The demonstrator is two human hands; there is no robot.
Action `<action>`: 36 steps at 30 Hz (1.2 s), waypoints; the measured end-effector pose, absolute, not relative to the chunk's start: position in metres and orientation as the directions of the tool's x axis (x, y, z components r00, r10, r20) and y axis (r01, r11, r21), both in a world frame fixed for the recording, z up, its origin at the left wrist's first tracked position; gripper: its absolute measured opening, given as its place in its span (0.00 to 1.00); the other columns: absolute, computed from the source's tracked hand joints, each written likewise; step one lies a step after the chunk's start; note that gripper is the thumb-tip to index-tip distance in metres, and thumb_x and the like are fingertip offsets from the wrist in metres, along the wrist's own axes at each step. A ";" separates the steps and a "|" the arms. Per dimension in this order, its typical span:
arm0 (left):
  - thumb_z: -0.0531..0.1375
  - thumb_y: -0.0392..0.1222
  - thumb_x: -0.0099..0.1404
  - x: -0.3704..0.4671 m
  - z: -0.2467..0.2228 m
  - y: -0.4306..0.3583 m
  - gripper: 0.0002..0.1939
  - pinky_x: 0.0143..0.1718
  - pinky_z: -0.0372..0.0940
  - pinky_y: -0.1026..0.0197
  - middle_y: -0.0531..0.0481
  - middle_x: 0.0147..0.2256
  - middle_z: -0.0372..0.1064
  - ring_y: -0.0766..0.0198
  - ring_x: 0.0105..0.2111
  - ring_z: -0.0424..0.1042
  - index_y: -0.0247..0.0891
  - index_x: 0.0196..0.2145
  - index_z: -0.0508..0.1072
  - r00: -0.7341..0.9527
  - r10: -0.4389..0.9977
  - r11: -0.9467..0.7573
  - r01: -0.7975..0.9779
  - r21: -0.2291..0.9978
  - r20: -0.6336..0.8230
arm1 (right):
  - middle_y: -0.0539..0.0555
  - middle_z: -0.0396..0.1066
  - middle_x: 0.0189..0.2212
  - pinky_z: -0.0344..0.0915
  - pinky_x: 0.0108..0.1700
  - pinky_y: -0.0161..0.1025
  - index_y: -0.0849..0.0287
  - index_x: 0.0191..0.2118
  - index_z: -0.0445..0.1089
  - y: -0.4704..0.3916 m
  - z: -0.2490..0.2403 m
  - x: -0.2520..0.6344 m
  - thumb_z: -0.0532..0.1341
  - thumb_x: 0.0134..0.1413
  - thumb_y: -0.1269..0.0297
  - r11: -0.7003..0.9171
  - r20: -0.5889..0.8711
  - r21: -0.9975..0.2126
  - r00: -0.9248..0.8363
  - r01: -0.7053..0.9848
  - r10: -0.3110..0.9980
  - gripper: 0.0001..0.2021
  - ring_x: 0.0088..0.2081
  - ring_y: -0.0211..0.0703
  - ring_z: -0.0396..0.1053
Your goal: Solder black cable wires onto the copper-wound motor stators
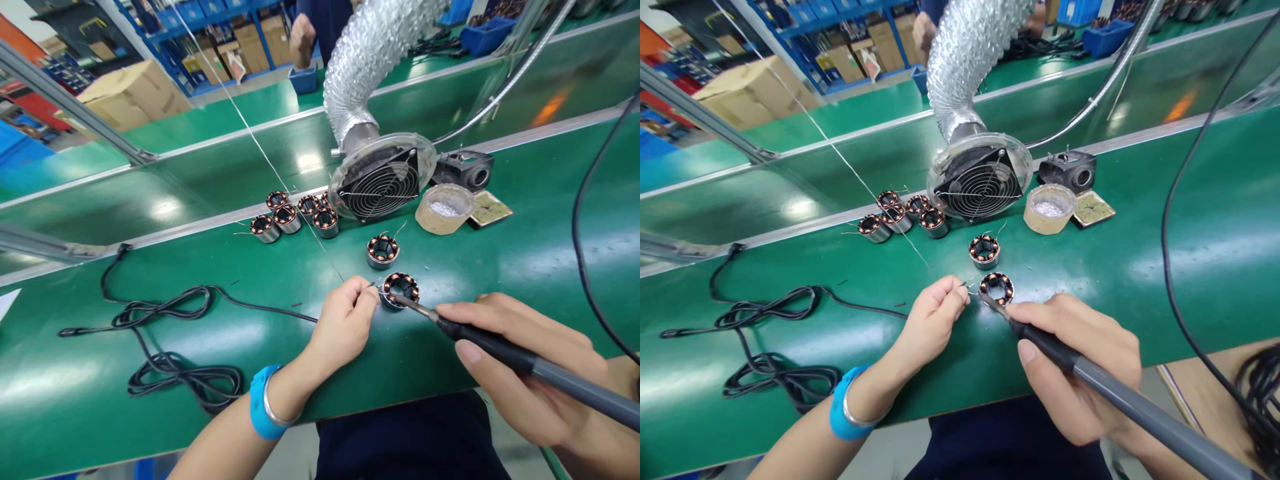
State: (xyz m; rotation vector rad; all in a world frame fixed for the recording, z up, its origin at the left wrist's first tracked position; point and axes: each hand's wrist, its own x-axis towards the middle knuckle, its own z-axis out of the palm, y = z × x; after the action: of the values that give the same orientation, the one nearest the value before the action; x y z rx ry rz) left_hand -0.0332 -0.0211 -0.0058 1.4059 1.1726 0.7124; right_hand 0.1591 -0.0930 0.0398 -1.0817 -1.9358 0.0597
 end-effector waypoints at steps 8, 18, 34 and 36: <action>0.50 0.57 0.66 -0.034 -0.006 -0.022 0.21 0.29 0.52 0.69 0.54 0.24 0.53 0.76 0.27 0.53 0.33 0.30 0.61 0.333 0.923 0.111 0.251 0.962 -0.194 | 0.53 0.65 0.30 0.61 0.35 0.19 0.69 0.45 0.71 -0.092 0.040 0.156 0.58 0.57 0.78 0.642 0.681 -0.436 -0.235 0.630 0.693 0.11 0.33 0.16 0.61; 0.51 0.57 0.66 -0.033 -0.006 -0.022 0.21 0.29 0.52 0.69 0.54 0.24 0.53 0.75 0.26 0.53 0.33 0.31 0.62 0.336 0.920 0.125 0.236 0.964 -0.201 | 0.54 0.66 0.31 0.62 0.36 0.25 0.66 0.45 0.71 -0.096 0.032 0.153 0.57 0.55 0.78 0.657 0.710 -0.399 -0.238 0.639 0.663 0.12 0.34 0.21 0.63; 0.51 0.58 0.66 -0.034 -0.008 -0.022 0.22 0.29 0.52 0.70 0.55 0.24 0.53 0.76 0.26 0.52 0.32 0.31 0.62 0.339 0.917 0.132 0.236 0.963 -0.209 | 0.53 0.67 0.33 0.62 0.39 0.25 0.67 0.45 0.72 -0.090 0.038 0.164 0.59 0.55 0.79 0.614 0.751 -0.406 -0.136 0.677 0.646 0.12 0.37 0.21 0.66; 0.51 0.58 0.66 -0.034 -0.008 -0.022 0.22 0.29 0.52 0.70 0.55 0.24 0.53 0.76 0.26 0.53 0.32 0.31 0.62 0.340 0.918 0.128 0.234 0.964 -0.204 | 0.53 0.67 0.33 0.61 0.38 0.23 0.67 0.44 0.72 -0.087 0.038 0.166 0.60 0.55 0.79 0.610 0.768 -0.370 -0.139 0.701 0.625 0.11 0.36 0.20 0.65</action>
State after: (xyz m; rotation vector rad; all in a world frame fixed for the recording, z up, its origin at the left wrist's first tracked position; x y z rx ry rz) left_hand -0.0335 -0.0219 -0.0076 1.3805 1.1492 0.7053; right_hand 0.1658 -0.0874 0.0383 -1.0704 -1.8331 -0.0950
